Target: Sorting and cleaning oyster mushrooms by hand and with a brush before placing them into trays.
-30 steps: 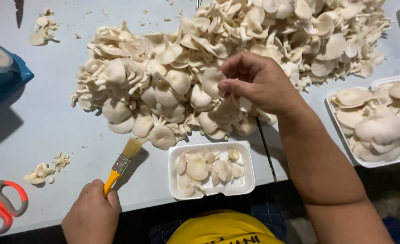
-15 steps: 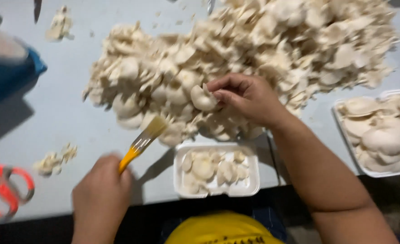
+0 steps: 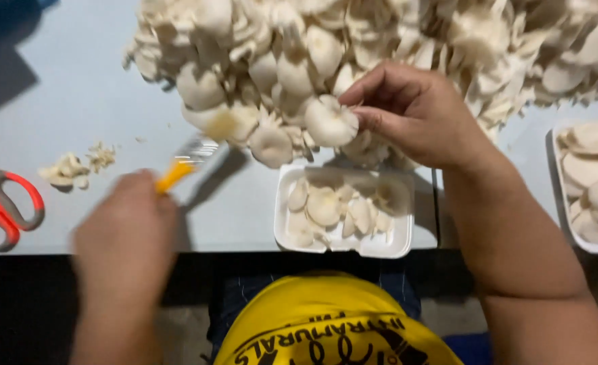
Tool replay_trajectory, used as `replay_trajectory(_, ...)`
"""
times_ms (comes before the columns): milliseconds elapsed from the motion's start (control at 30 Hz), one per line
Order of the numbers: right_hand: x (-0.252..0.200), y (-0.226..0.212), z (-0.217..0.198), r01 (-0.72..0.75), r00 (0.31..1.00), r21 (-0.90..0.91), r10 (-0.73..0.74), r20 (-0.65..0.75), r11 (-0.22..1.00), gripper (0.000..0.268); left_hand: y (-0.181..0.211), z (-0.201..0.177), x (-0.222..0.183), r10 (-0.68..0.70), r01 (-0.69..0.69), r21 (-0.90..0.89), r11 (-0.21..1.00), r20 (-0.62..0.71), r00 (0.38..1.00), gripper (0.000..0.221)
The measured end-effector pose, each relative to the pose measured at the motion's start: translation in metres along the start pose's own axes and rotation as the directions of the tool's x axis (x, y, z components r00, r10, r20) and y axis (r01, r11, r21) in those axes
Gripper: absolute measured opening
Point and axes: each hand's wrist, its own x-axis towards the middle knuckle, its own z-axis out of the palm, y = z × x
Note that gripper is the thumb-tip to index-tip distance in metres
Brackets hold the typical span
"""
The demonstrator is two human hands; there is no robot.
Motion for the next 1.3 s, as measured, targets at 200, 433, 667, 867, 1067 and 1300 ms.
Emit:
replay_trajectory(200,-0.026,-0.032,0.03,0.128,0.978,-0.455,-0.037,0.204,0.881,0.008,-0.079,0.028,-0.028,-0.294,0.288,0.107,0.952,0.055,0.954,0.02)
replay_trajectory(433,-0.063,-0.018,0.061,0.437,0.891,-0.457,-0.304,0.337,0.775,0.009,-0.086,0.045,-0.038,-0.32,0.317,0.054,0.947,0.083,0.944,0.024)
replay_trajectory(667,-0.081,-0.003,0.062,0.572,0.817,-0.647,-0.419,0.397,0.504,0.017,-0.076,0.046,-0.032,-0.338,0.346,-0.011,0.938,0.186,0.923,0.023)
replay_trajectory(867,-0.079,-0.002,0.062,0.597,0.794,-0.715,-0.399,0.459,0.364,0.021,-0.079,0.056,-0.037,-0.304,0.306,-0.003,0.952,0.101,0.947,0.019)
replay_trajectory(1067,-0.085,-0.008,0.055,0.542,0.84,-0.628,-0.339,0.425,0.558,0.035,-0.079,0.054,-0.036,-0.305,0.309,-0.016,0.951,0.118,0.945,0.02)
replay_trajectory(1300,-0.094,-0.017,0.049,0.432,0.902,-0.663,-0.283,0.327,0.611,0.029,-0.07,0.038,-0.044,-0.305,0.311,-0.001,0.951,0.183,0.935,0.022)
